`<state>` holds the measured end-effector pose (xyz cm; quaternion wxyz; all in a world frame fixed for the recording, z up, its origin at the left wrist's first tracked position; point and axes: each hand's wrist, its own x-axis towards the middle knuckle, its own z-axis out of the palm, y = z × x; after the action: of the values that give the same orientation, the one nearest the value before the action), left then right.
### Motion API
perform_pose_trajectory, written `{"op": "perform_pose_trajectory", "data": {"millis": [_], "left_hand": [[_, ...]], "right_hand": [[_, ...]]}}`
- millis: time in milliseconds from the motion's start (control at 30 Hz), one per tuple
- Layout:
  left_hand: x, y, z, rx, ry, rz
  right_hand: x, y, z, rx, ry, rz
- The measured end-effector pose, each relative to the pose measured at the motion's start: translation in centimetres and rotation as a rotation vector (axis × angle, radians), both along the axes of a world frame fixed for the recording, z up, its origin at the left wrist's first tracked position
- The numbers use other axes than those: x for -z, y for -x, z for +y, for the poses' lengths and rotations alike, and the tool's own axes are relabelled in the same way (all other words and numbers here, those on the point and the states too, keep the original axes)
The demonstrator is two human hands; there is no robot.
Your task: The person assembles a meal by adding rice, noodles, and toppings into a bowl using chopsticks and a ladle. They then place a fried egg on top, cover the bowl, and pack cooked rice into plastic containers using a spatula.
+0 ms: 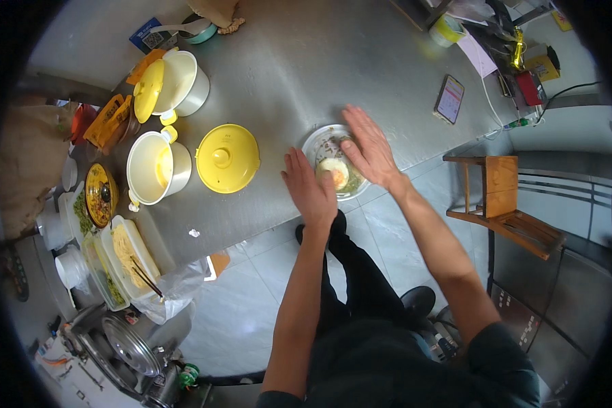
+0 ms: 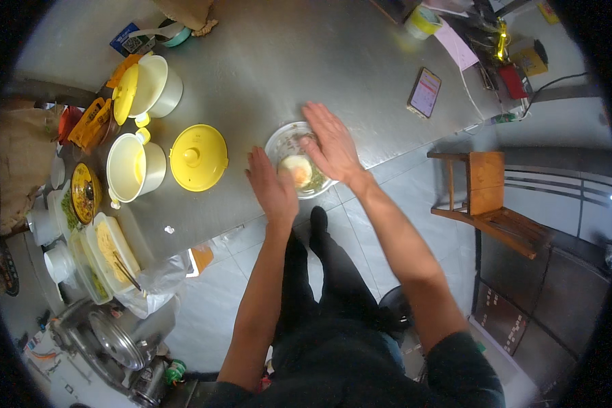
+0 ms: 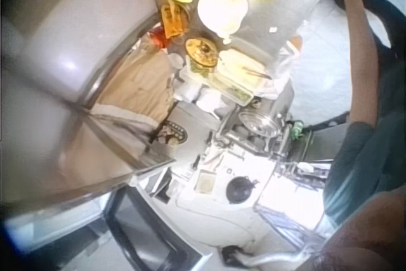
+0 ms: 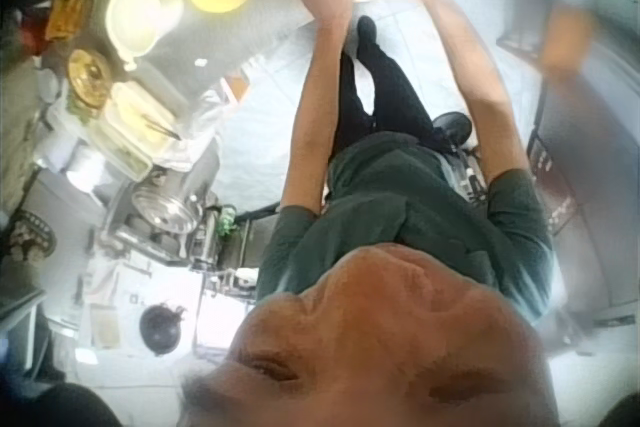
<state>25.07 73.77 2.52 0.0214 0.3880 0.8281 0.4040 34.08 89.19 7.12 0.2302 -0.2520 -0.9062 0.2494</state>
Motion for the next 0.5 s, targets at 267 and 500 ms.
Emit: {"op": "perform_pose_trajectory", "data": {"millis": [267, 500], "left_hand": [[2.7, 3.3, -0.2, 0.183, 0.353, 0.222], [5.3, 0.4, -0.6, -0.013, 0.170, -0.136]], "right_hand": [[1.1, -0.3, -2.5, 0.175, 0.150, -0.063], [3.4, 2.2, -0.8, 0.008, 0.154, -0.092]]}}
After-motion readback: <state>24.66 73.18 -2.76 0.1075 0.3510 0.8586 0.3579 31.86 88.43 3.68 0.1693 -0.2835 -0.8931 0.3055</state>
